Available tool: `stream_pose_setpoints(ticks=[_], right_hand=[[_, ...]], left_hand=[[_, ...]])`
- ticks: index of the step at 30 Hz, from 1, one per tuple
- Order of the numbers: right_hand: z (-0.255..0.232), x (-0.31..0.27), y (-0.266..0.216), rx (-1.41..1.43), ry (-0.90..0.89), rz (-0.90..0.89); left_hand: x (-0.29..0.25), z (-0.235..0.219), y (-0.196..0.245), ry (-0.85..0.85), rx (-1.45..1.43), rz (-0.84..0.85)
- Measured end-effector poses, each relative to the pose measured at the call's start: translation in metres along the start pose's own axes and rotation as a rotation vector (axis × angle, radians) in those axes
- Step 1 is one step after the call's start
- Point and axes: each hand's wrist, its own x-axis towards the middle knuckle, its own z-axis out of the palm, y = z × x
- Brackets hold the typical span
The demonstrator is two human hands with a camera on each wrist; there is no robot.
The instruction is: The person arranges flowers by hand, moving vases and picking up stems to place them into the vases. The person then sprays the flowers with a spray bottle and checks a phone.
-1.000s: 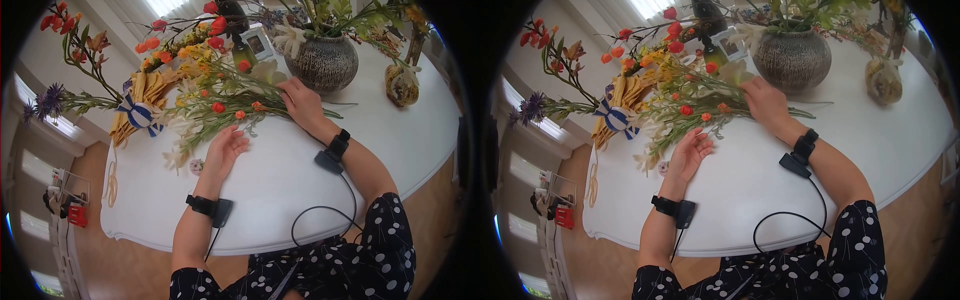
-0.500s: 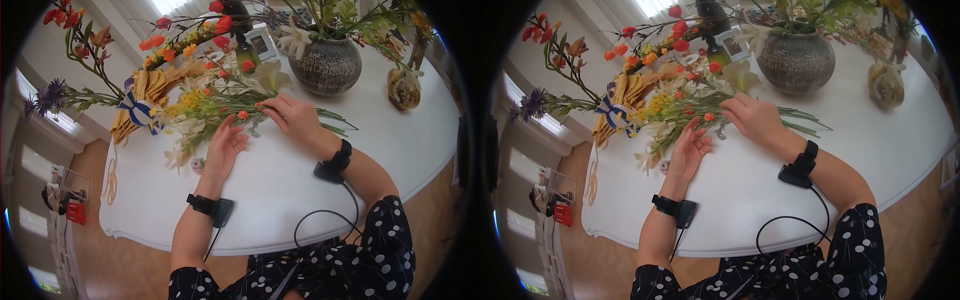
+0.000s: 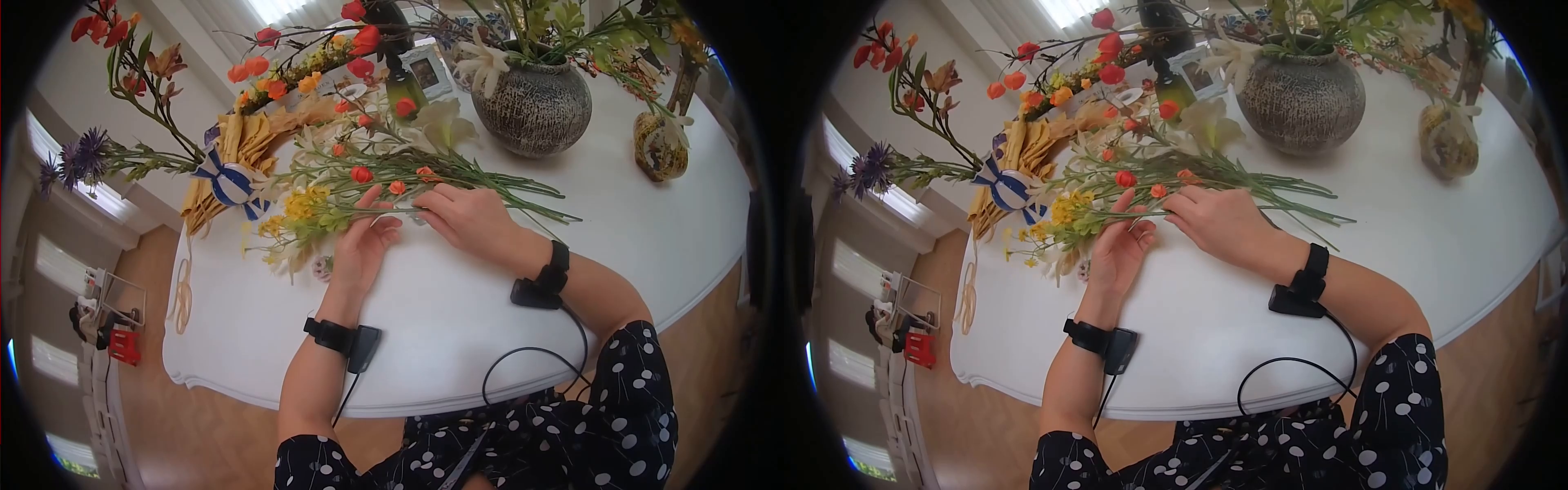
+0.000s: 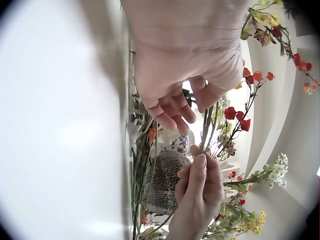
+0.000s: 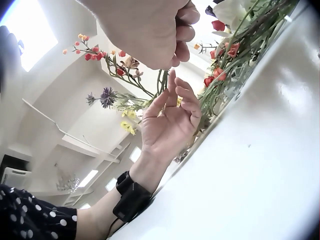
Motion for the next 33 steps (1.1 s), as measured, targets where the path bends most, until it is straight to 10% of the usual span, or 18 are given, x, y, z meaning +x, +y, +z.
stream_pose_setpoints(ticks=[33], right_hand=[[0.012,-0.004,0.009,0.53,-0.149,0.294]], left_hand=[[-0.003,-0.002,0.035,0.14,0.153,0.306]])
